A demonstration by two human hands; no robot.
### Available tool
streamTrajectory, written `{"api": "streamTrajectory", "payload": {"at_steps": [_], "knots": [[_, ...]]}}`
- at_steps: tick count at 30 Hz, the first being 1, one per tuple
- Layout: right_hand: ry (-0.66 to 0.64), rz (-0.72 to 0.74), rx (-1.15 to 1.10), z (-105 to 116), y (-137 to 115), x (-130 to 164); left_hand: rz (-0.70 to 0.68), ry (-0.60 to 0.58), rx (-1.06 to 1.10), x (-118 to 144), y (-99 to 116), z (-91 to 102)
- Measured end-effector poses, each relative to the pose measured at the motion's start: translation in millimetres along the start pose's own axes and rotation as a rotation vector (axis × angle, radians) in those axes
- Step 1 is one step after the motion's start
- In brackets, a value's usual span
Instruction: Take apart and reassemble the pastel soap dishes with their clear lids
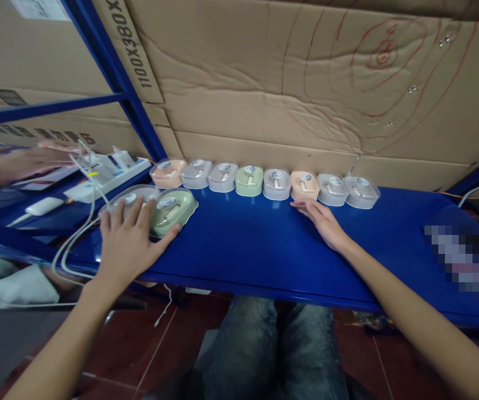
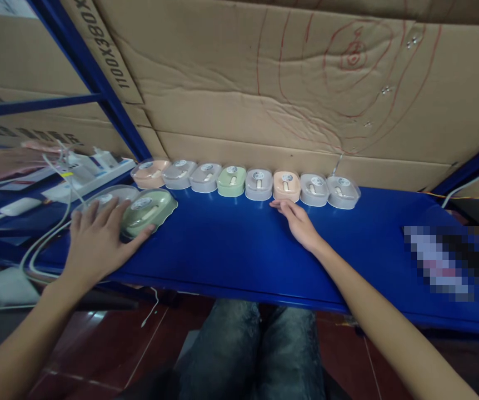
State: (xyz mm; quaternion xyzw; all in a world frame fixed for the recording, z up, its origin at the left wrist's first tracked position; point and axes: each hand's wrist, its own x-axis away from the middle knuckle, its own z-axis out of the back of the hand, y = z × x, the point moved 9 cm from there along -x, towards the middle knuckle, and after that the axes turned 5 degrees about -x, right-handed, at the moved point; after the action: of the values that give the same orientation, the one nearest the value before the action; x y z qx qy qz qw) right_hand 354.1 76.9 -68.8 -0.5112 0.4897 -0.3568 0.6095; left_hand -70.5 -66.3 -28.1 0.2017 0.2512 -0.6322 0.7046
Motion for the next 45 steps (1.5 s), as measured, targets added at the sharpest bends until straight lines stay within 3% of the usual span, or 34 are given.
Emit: {"api": "streamTrajectory", "payload": {"at_steps": [45], "knots": [[-0.014,0.003,0.04,-1.6,-2.4,0.4,-0.025,0.024,-0.009,0.2,-1.8,-2.5]]}}
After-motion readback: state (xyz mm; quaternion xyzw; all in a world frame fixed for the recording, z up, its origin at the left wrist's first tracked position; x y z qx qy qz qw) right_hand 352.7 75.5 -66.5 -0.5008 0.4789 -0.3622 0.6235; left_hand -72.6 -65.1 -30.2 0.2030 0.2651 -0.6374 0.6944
